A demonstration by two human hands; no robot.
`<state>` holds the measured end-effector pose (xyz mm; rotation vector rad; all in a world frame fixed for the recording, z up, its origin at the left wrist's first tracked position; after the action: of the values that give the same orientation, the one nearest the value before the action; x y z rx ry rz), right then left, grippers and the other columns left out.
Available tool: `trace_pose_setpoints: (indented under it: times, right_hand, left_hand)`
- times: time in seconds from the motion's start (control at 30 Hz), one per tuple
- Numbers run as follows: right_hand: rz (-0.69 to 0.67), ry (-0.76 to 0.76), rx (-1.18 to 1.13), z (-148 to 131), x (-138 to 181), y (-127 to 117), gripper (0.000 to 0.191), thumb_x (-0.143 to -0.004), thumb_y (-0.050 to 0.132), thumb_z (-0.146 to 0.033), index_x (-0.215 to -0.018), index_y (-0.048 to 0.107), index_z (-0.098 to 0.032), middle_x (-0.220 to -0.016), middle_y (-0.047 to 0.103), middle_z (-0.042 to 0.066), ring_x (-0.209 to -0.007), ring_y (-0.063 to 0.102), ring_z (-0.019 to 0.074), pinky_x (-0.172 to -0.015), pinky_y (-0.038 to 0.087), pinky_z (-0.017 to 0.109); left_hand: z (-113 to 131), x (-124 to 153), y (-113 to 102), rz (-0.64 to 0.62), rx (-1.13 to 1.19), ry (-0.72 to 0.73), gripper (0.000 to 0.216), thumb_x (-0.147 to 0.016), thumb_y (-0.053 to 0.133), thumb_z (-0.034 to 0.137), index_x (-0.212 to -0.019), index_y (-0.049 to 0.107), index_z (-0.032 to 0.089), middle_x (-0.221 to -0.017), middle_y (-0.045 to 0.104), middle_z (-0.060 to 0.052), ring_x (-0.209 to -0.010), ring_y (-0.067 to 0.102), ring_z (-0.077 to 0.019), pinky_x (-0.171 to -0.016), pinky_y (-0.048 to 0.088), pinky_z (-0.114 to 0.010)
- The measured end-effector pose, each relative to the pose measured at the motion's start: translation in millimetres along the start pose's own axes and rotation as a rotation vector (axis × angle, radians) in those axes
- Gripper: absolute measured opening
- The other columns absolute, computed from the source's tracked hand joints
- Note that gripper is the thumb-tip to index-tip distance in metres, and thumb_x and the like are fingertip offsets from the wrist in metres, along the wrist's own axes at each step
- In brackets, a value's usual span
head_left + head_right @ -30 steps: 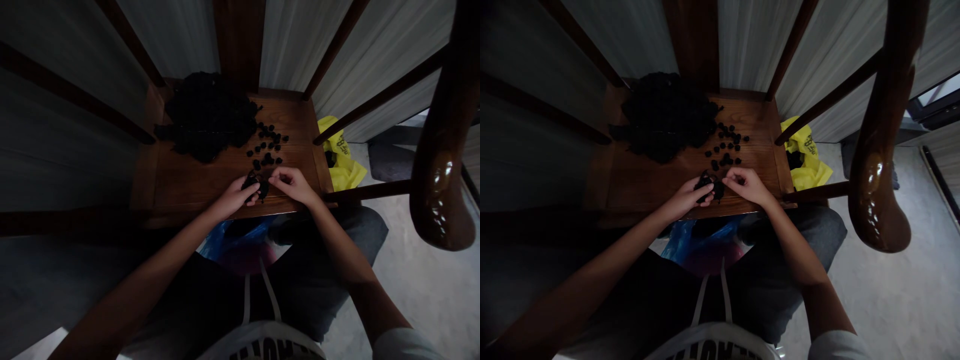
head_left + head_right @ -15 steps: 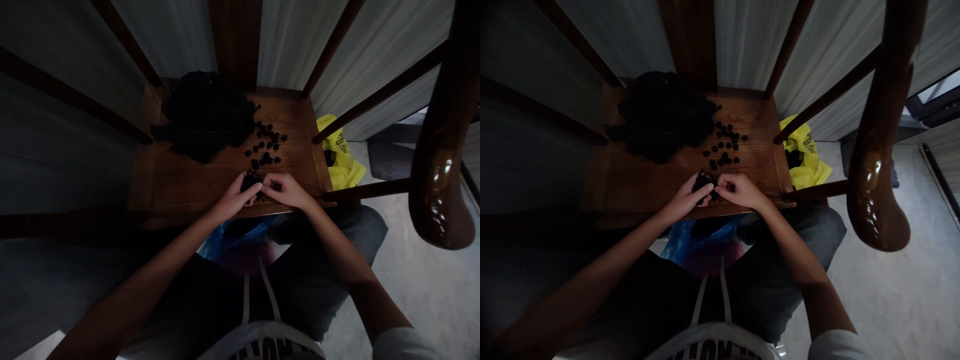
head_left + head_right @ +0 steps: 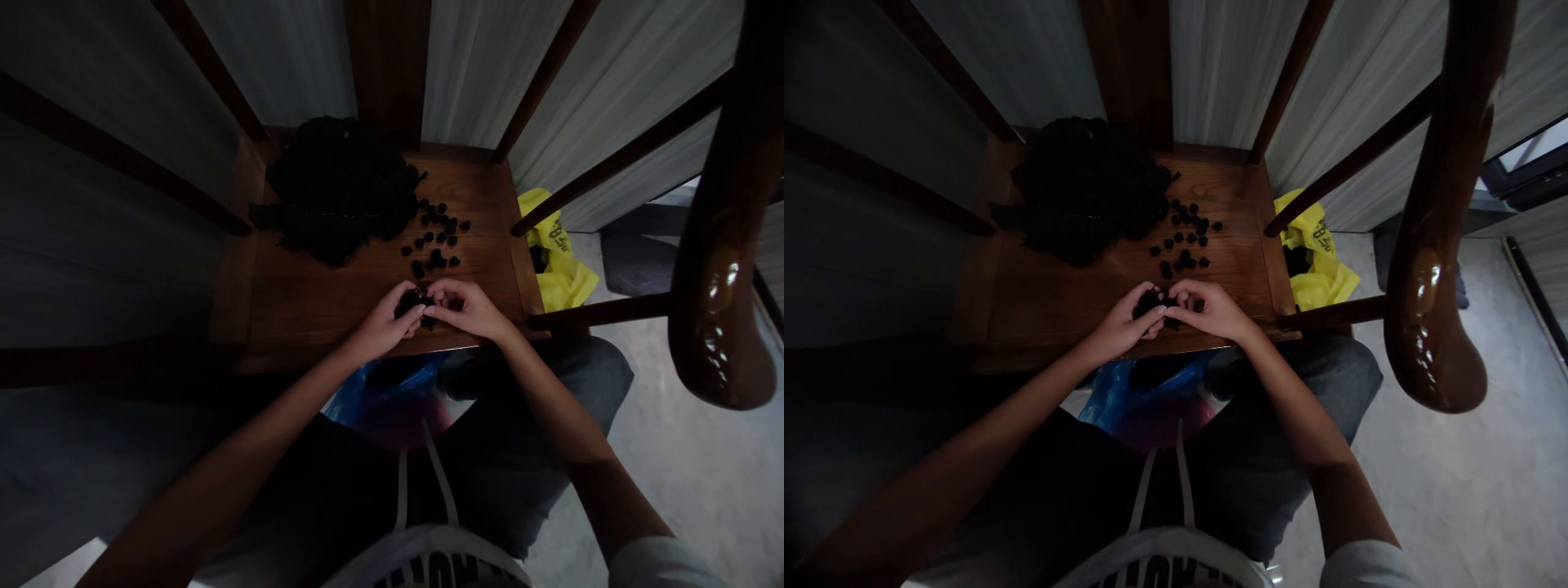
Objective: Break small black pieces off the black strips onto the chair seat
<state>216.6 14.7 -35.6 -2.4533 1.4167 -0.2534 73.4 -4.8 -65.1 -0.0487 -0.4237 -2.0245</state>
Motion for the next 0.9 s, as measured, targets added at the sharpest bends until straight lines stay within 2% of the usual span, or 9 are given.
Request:
trace_pose_setpoints:
  times: [0.13,0.27,0.33,0.4,0.5,0.63,0.77,0.9]
  right_hand:
    - [0.024,0.014,-0.032,1.5,-0.1,0.0,0.030,-0.078,0.072,-0.041,-0.090,0.060,-0.016,-0.073,0.054,-0.002,-0.062,0.049,0.0083,-0.059,0.043,0.022]
    - [0.038,0.037,-0.082,2.7,0.4,-0.1,0.031,-0.075,0.076,-0.038,-0.087,0.058,-0.017,-0.073,0.052,-0.003,-0.060,0.048,0.0068,-0.055,0.042,0.019]
    - [0.020,0.081,-0.127,6.2,0.9,1.0,0.033,-0.074,0.076,-0.040,-0.087,0.057,-0.017,-0.073,0.052,-0.004,-0.057,0.048,0.0062,-0.050,0.041,0.018]
    - [0.004,0.122,-0.170,10.1,1.1,2.2,0.035,-0.073,0.076,-0.042,-0.089,0.056,-0.017,-0.073,0.052,-0.004,-0.054,0.049,0.0062,-0.047,0.041,0.018]
    - [0.011,0.118,-0.177,11.7,0.2,2.4,0.037,-0.072,0.077,-0.043,-0.090,0.057,-0.017,-0.072,0.053,-0.004,-0.057,0.050,0.0068,-0.051,0.043,0.019]
    - [0.037,0.082,-0.122,8.8,-0.4,1.2,0.036,-0.072,0.077,-0.042,-0.089,0.058,-0.016,-0.072,0.053,-0.004,-0.060,0.048,0.0065,-0.058,0.042,0.021]
    - [0.012,0.078,-0.096,4.1,0.8,1.6,0.033,-0.074,0.076,-0.041,-0.087,0.059,-0.016,-0.071,0.052,-0.004,-0.062,0.048,0.0073,-0.060,0.041,0.022]
    - [-0.035,0.085,-0.095,1.2,2.2,3.0,0.032,-0.075,0.074,-0.040,-0.086,0.058,-0.015,-0.065,0.049,-0.005,-0.058,0.045,0.0073,-0.058,0.038,0.021]
  left_hand:
    - [4.4,2.6,-1.4,0.021,-0.123,0.060,0.020,-0.091,0.054,0.033,-0.096,0.040,0.021,-0.065,0.043,0.007,-0.052,0.042,-0.0061,-0.050,0.035,-0.018]
    - [17.3,9.0,-4.8,0.092,-0.535,0.168,0.011,-0.092,0.050,0.028,-0.099,0.046,0.019,-0.068,0.052,0.004,-0.059,0.049,-0.0092,-0.060,0.040,-0.023]
    - [21.4,11.0,-5.6,0.117,-0.667,0.190,0.014,-0.093,0.050,0.028,-0.103,0.048,0.019,-0.070,0.055,0.003,-0.063,0.053,-0.0116,-0.064,0.041,-0.026]
    - [23.2,11.3,-5.9,0.129,-0.702,0.201,0.016,-0.093,0.049,0.031,-0.102,0.050,0.018,-0.071,0.057,0.001,-0.067,0.055,-0.0140,-0.067,0.042,-0.027]
    - [25.5,10.2,-4.3,0.116,-0.725,0.237,0.014,-0.095,0.047,0.031,-0.092,0.052,0.018,-0.070,0.056,0.000,-0.072,0.056,-0.0159,-0.071,0.043,-0.028]
    - [30.8,9.7,0.3,0.033,-0.767,0.293,0.015,-0.094,0.044,0.022,-0.082,0.052,0.018,-0.072,0.054,0.000,-0.076,0.055,-0.0160,-0.076,0.043,-0.029]
    - [34.0,10.5,3.1,-0.027,-0.772,0.322,0.016,-0.093,0.042,0.017,-0.082,0.053,0.018,-0.080,0.055,-0.002,-0.082,0.055,-0.0168,-0.079,0.043,-0.030]
    - [33.3,10.4,4.4,-0.040,-0.749,0.356,0.016,-0.090,0.043,0.011,-0.091,0.057,0.018,-0.090,0.059,-0.004,-0.088,0.057,-0.0170,-0.081,0.043,-0.029]
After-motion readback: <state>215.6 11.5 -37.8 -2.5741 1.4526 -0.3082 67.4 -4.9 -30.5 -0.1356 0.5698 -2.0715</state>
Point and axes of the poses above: each hand's wrist, its own x-axis away from the middle knuckle, its own y-axis out of the palm, z = x × y, the point moved 5 cm from there along -x, towards the middle knuckle
